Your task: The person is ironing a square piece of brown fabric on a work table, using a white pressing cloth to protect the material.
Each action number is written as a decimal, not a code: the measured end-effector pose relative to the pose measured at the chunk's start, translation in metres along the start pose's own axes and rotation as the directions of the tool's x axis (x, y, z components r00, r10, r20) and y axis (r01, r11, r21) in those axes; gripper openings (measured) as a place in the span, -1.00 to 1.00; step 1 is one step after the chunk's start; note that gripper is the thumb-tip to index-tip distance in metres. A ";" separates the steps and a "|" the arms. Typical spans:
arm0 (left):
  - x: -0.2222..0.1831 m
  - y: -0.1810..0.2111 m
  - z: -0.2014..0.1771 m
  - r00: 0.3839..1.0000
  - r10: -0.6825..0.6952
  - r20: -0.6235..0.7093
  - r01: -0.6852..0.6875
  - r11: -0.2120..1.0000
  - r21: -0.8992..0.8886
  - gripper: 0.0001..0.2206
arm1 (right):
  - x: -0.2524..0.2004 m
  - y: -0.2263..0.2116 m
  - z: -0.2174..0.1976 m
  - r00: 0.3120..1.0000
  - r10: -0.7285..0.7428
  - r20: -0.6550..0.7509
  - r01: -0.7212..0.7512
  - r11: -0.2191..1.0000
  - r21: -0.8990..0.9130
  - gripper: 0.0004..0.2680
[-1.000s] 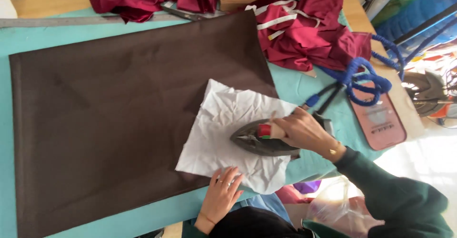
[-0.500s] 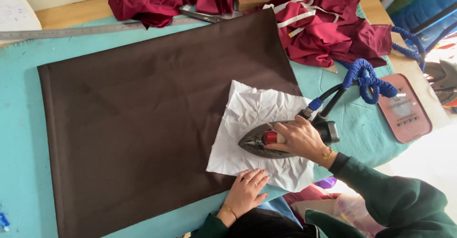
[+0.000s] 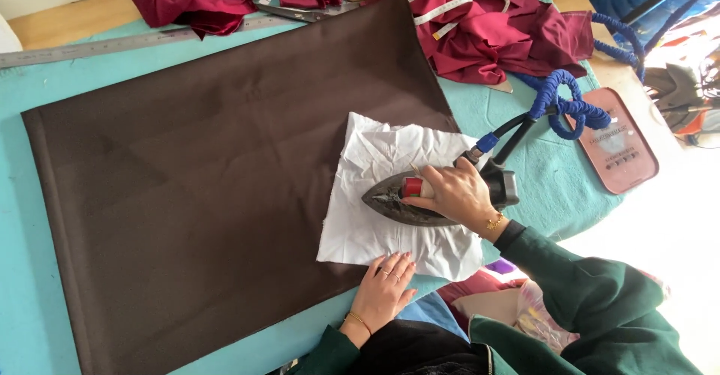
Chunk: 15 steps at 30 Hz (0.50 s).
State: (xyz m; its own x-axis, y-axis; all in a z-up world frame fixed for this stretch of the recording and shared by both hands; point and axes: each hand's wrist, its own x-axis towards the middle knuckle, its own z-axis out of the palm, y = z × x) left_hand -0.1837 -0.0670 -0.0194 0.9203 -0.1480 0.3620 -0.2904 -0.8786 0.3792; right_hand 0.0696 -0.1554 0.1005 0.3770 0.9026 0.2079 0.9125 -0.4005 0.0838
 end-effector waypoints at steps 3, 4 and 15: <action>-0.001 0.006 -0.001 0.999 0.004 0.040 -0.011 0.983 0.183 -0.52 | 0.000 -0.002 0.000 1.000 0.014 -0.021 -0.014 0.999 -0.045 -0.52; 0.001 0.009 -0.009 0.996 0.005 0.088 -0.022 0.980 0.198 -0.59 | 0.000 -0.002 -0.002 1.000 0.018 -0.007 -0.018 1.000 -0.011 -0.51; 0.114 -0.176 -0.062 0.972 -0.117 -0.202 0.169 0.950 0.262 -0.67 | 0.007 0.001 -0.017 0.999 0.019 0.048 -0.029 0.979 0.202 -0.50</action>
State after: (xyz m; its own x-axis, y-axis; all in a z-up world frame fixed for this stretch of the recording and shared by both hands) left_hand -0.0442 0.0987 0.0076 0.8758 0.0510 0.4800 -0.0516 -0.9788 0.1980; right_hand 0.0706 -0.1528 0.1189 0.4017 0.9013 0.1620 0.9146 -0.3859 -0.1208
